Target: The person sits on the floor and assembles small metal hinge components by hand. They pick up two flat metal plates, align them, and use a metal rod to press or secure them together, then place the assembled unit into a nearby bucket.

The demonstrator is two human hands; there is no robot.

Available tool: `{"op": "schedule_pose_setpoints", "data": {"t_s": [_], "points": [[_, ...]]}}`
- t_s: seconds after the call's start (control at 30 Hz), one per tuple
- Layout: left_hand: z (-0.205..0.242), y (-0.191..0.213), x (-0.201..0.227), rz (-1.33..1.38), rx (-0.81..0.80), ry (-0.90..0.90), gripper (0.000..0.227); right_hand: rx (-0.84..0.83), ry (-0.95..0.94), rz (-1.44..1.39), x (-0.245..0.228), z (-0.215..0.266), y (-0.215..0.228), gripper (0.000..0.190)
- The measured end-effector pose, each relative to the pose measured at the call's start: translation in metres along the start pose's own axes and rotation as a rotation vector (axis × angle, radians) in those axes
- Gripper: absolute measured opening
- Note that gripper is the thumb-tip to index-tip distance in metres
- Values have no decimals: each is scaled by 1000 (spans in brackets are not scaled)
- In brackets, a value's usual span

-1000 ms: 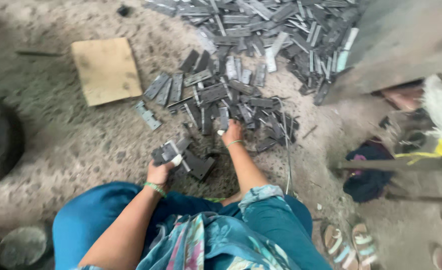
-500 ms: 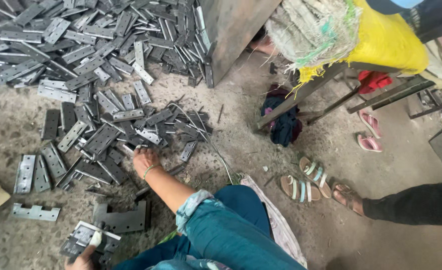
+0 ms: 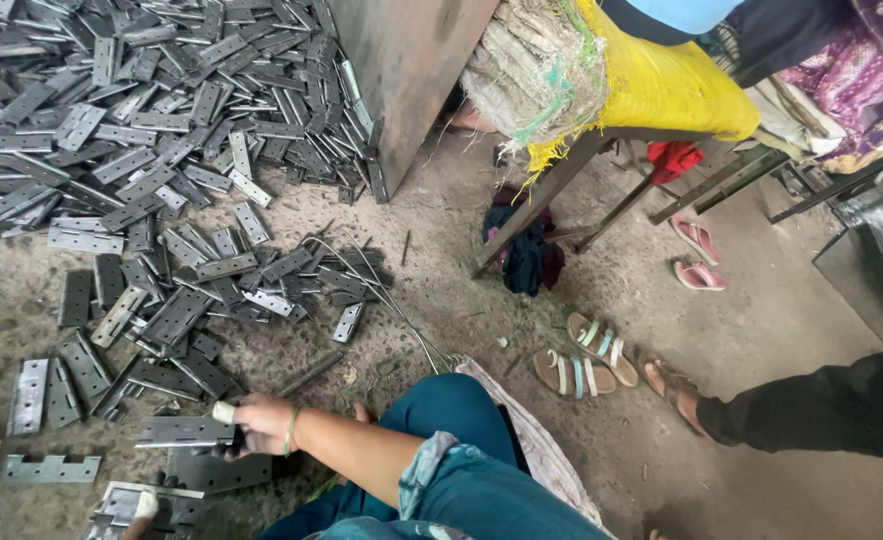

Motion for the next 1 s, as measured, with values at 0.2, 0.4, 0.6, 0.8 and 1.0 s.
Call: {"op": "schedule_pose_setpoints", "data": {"t_s": [0.2,0.4,0.6,0.8,1.0], "points": [[6,-7,12,57,38,-21,26,388,687,837,30,82,-34,28],[14,-1,17,51,92,24,28,616,167,719,67,79,17,29],[42,46,18,141,233,6,29,454,564,744,50,82,-2,20],[46,39,31,207,235,-271,35,404,506,571,43,84,5,25],[52,43,15,191,275,-173,39,797,372,1064,45,95,10,27]]}}
Point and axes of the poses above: each hand's wrist, its own z-axis away from the middle knuckle, its own y-axis out of the back of the hand, x = y × z, the point moved 7 cm from there along -z, towards the middle knuckle, and after that the axes turned 12 degrees about -y, right-handed, at the moved point
